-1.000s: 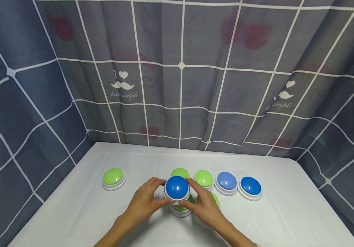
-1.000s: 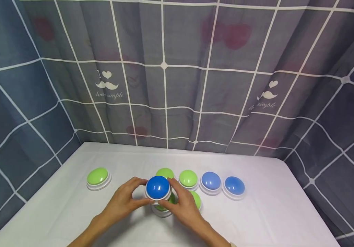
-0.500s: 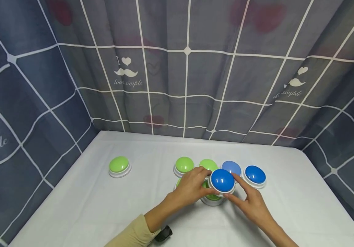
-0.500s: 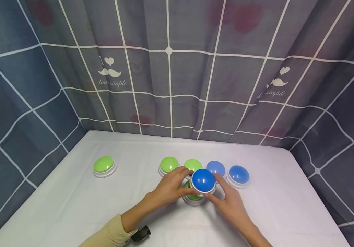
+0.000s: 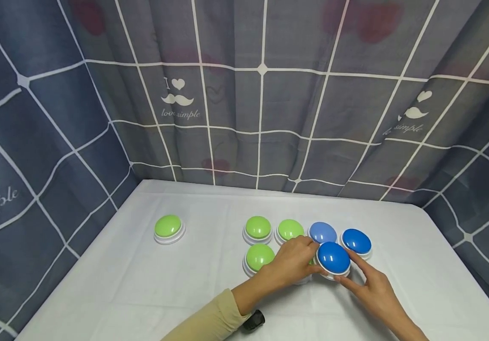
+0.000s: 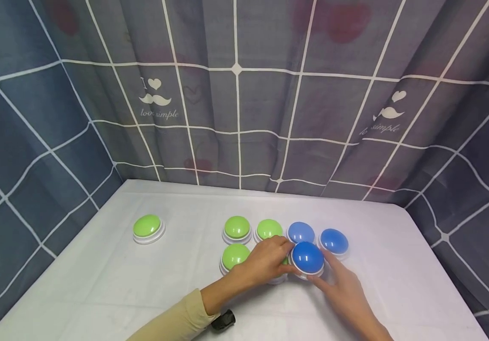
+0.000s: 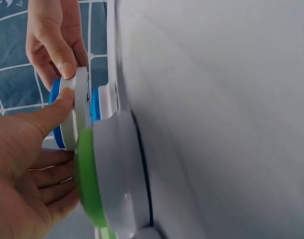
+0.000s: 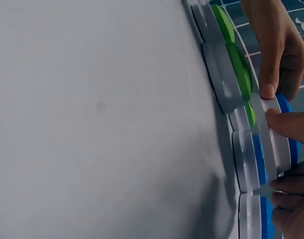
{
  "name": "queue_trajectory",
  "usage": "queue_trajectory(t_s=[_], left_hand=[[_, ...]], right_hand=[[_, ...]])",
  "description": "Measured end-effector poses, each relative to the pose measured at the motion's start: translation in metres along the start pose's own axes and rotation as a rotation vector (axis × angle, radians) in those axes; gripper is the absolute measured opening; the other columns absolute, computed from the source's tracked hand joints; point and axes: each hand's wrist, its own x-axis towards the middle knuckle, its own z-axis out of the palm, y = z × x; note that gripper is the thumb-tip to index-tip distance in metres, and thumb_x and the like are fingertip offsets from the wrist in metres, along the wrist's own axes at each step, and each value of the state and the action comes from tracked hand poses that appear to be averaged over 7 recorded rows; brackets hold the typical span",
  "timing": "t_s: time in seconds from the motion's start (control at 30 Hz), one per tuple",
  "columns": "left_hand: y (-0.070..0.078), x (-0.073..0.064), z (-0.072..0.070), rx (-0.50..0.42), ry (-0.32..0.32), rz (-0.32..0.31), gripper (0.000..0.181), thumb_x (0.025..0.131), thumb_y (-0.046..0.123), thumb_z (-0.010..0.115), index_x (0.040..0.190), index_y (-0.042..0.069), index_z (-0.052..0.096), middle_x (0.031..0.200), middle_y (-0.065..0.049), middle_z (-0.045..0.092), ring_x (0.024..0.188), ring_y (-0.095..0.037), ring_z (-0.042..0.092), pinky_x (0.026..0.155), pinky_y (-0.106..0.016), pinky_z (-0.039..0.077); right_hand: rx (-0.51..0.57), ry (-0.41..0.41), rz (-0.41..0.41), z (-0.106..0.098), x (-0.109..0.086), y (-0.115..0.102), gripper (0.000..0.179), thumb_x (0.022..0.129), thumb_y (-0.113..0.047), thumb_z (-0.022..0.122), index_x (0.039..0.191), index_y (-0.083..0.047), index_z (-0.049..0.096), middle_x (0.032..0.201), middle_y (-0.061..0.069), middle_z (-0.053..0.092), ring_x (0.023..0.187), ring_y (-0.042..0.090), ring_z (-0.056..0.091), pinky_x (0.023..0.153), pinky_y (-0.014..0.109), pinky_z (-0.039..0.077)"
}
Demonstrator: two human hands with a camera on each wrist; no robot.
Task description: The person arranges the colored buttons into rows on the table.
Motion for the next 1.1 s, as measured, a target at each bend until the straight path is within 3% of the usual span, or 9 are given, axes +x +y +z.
queue_trajectory(t_s=[0.17, 0.33, 0.53, 1.1], left_hand=[[0.005, 0.002, 0.006, 0.056, -0.038, 0.019, 0.051, 0.082, 0.058, 0.072, 0.111, 0.016, 0.071, 0.101, 0.004, 0.066, 0.093, -0.009, 0.059, 0.080, -0.022, 0.048], [0.005, 0.002, 0.008, 0.107, -0.071, 0.027, 0.048, 0.083, 0.056, 0.073, 0.108, 0.015, 0.072, 0.101, 0.004, 0.066, 0.098, -0.010, 0.059, 0.088, -0.023, 0.045], [0.007, 0.002, 0.008, 0.130, -0.093, 0.041, 0.043, 0.082, 0.056, 0.074, 0.100, 0.017, 0.074, 0.095, 0.006, 0.065, 0.091, -0.009, 0.059, 0.080, -0.022, 0.046], [0.013, 0.005, 0.013, 0.118, -0.125, 0.012, 0.048, 0.072, 0.062, 0.079, 0.097, 0.021, 0.077, 0.093, 0.007, 0.067, 0.086, -0.008, 0.059, 0.070, -0.022, 0.046]], right_hand=[[-0.017, -0.067, 0.059, 0.002, 0.002, 0.008, 0.086, 0.083, -0.041, 0.079, 0.149, -0.001, 0.041, 0.142, 0.032, 0.044, 0.129, 0.057, 0.038, 0.096, 0.071, 0.033], [-0.035, -0.061, 0.020, 0.006, 0.003, 0.010, 0.085, 0.081, -0.043, 0.080, 0.144, 0.002, 0.045, 0.138, 0.031, 0.049, 0.126, 0.055, 0.043, 0.096, 0.070, 0.036], [-0.053, -0.038, -0.015, 0.007, 0.000, 0.012, 0.084, 0.080, -0.042, 0.082, 0.141, 0.004, 0.048, 0.136, 0.030, 0.052, 0.122, 0.054, 0.048, 0.094, 0.067, 0.040], [-0.072, -0.080, 0.008, 0.010, -0.002, 0.015, 0.083, 0.081, -0.043, 0.080, 0.141, 0.005, 0.048, 0.137, 0.029, 0.052, 0.125, 0.053, 0.046, 0.098, 0.066, 0.037]])
